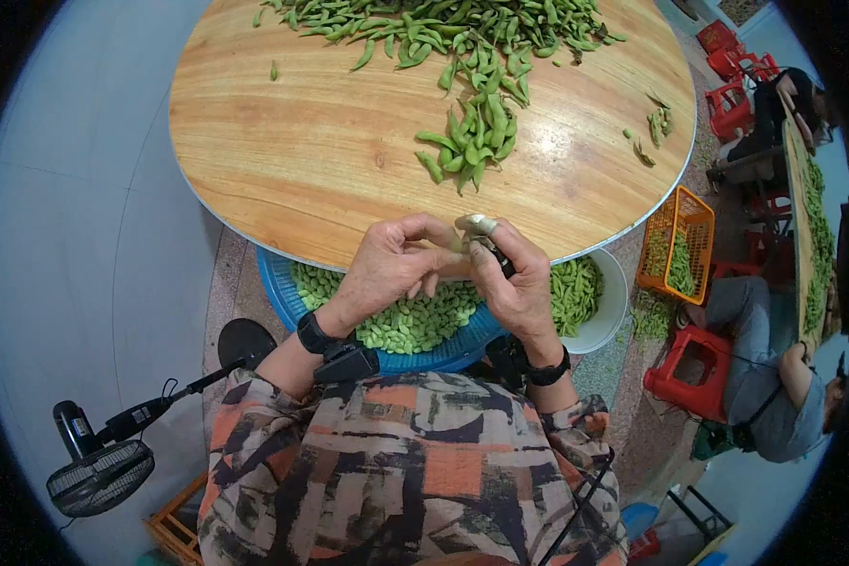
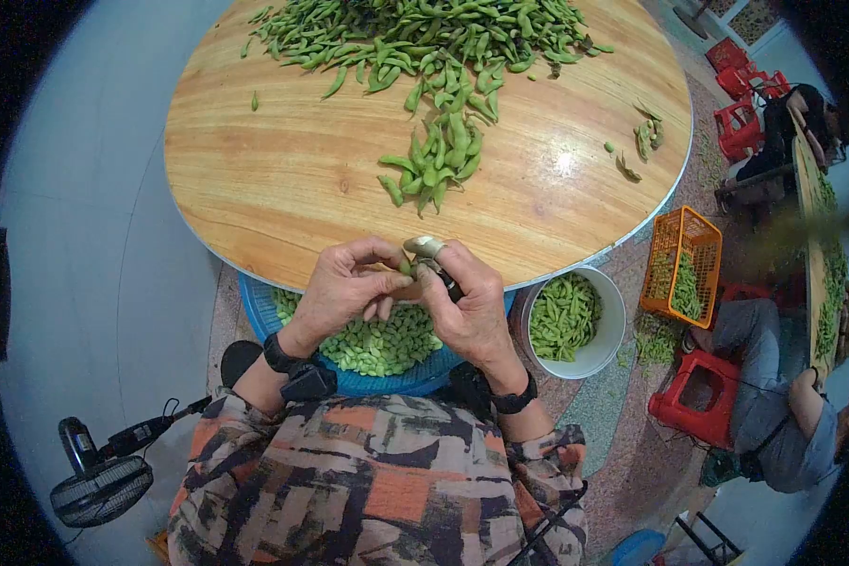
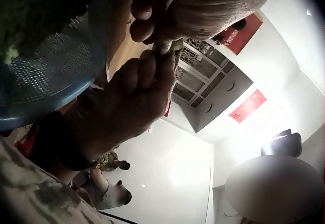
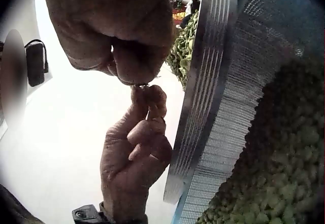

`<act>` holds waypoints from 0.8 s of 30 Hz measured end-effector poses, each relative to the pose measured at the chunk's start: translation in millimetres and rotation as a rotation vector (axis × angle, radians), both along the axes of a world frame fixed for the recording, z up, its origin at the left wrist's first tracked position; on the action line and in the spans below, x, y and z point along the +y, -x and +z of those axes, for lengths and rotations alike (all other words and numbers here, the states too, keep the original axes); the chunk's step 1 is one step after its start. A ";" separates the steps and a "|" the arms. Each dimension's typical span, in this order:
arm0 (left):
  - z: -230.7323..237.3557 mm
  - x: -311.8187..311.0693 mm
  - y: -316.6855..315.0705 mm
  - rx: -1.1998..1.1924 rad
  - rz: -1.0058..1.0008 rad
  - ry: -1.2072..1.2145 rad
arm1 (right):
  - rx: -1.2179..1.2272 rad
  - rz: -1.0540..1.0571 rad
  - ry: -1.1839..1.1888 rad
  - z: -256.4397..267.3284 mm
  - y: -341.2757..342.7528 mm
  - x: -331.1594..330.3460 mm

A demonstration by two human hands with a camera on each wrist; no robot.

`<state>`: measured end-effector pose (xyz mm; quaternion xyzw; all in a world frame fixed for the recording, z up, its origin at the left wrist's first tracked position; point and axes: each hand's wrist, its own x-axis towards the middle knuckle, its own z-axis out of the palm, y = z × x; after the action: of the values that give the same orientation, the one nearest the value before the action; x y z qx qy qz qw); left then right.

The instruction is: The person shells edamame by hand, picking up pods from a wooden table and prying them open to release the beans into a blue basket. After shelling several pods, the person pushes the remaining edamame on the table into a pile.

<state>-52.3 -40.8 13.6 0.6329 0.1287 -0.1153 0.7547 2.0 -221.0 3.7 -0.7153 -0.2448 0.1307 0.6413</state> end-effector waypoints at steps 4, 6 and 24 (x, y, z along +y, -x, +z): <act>4.1 1.4 -1.2 0.024 0.042 -0.036 | 0.010 0.050 0.035 -1.8 -1.1 -4.4; 7.5 1.9 -2.1 0.045 0.020 -0.039 | -0.027 0.086 0.019 -3.9 -0.9 -6.4; -19.2 -1.8 4.1 0.029 -0.048 0.520 | 0.661 0.277 -0.292 -4.6 -10.9 -19.9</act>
<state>-56.4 -42.7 -5.6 0.4186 0.0905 -0.1717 0.8872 12.9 -240.9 -0.9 -0.4958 -0.1352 0.4035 0.7570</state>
